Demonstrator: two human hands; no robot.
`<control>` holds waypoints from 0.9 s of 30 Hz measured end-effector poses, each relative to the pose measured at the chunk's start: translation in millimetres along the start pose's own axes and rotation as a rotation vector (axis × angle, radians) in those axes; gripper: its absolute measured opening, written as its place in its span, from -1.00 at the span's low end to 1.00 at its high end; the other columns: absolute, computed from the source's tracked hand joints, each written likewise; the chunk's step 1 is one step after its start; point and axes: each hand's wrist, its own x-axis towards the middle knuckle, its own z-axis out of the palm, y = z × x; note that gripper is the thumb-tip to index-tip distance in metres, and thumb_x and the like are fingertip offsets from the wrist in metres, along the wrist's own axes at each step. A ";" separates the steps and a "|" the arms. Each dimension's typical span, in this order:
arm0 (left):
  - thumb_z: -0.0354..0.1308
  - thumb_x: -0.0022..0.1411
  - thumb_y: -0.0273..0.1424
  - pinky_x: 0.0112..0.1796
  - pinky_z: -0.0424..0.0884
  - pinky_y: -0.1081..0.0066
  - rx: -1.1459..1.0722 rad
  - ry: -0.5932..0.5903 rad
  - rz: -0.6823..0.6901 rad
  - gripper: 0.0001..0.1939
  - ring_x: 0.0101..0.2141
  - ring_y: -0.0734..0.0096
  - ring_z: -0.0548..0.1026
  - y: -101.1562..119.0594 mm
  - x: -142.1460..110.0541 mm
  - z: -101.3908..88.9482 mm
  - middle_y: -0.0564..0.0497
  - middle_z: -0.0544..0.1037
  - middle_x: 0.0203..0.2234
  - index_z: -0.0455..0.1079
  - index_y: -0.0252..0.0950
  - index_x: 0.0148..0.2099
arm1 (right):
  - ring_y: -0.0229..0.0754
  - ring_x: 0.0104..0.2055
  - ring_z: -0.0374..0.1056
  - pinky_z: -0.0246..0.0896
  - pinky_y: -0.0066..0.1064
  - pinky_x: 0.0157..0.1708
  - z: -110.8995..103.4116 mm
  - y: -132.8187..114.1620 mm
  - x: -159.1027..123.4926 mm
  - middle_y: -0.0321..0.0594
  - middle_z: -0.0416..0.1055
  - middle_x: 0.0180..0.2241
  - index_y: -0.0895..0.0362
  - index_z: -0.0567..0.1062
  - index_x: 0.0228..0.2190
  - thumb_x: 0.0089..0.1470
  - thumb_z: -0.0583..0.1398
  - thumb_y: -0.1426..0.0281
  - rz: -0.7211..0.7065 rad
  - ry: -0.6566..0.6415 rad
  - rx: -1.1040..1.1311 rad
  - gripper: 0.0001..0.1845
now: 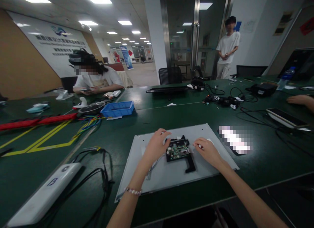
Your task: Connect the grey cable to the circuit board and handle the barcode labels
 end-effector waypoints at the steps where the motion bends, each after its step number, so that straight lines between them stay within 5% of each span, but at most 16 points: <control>1: -0.09 0.27 -0.32 -0.11 0.35 0.30 0.013 0.032 -0.073 -0.70 -0.18 0.29 0.41 -10.3 -0.2 -5.6 -0.07 0.35 -0.12 0.36 -0.24 -0.03 | -0.20 -0.27 0.32 0.19 -0.39 -0.24 -0.3 -0.3 -0.3 -0.19 0.42 -0.30 0.13 0.48 -0.34 0.17 0.04 0.44 -0.003 0.000 0.000 -0.79; 7: -0.01 0.18 -0.31 -0.12 0.35 0.34 0.100 0.127 -0.372 -0.66 -0.21 0.32 0.43 -81.3 -23.4 -10.7 -0.06 0.34 -0.14 0.33 -0.26 0.00 | -0.19 -0.28 0.33 0.20 -0.37 -0.25 0.3 -0.8 -1.5 -0.19 0.42 -0.31 0.13 0.48 -0.35 0.16 0.04 0.46 -0.026 0.005 -0.017 -0.79; 12: 0.02 0.11 -0.31 -0.02 0.27 0.31 0.109 0.045 -0.467 -0.57 -0.14 0.25 0.42 -118.0 -42.2 4.0 -0.12 0.38 -0.17 0.32 -0.35 0.02 | -0.19 -0.27 0.33 0.21 -0.35 -0.23 0.0 -1.6 -2.9 -0.19 0.42 -0.30 0.13 0.48 -0.35 0.16 0.03 0.45 -0.022 0.007 -0.031 -0.78; 21: 0.02 0.03 -0.37 -0.26 0.32 0.45 -0.021 -0.009 -0.457 -0.74 -0.39 0.38 0.46 -118.5 -42.6 5.5 0.01 0.55 -0.33 0.46 -0.26 -0.24 | -0.19 -0.27 0.34 0.22 -0.36 -0.25 -1.5 -3.4 -3.6 -0.18 0.43 -0.31 0.14 0.48 -0.35 0.16 0.03 0.46 -0.028 -0.005 -0.042 -0.78; 27: 0.04 0.05 -0.26 -0.36 0.32 0.46 -0.060 0.165 -0.495 -0.72 -0.44 0.36 0.46 -93.9 -43.7 -27.2 0.00 0.56 -0.43 0.49 -0.27 -0.30 | -0.19 -0.25 0.34 0.22 -0.38 -0.24 -0.5 -1.7 -4.2 -0.20 0.43 -0.30 0.13 0.48 -0.35 0.15 0.04 0.48 -0.036 0.000 -0.038 -0.80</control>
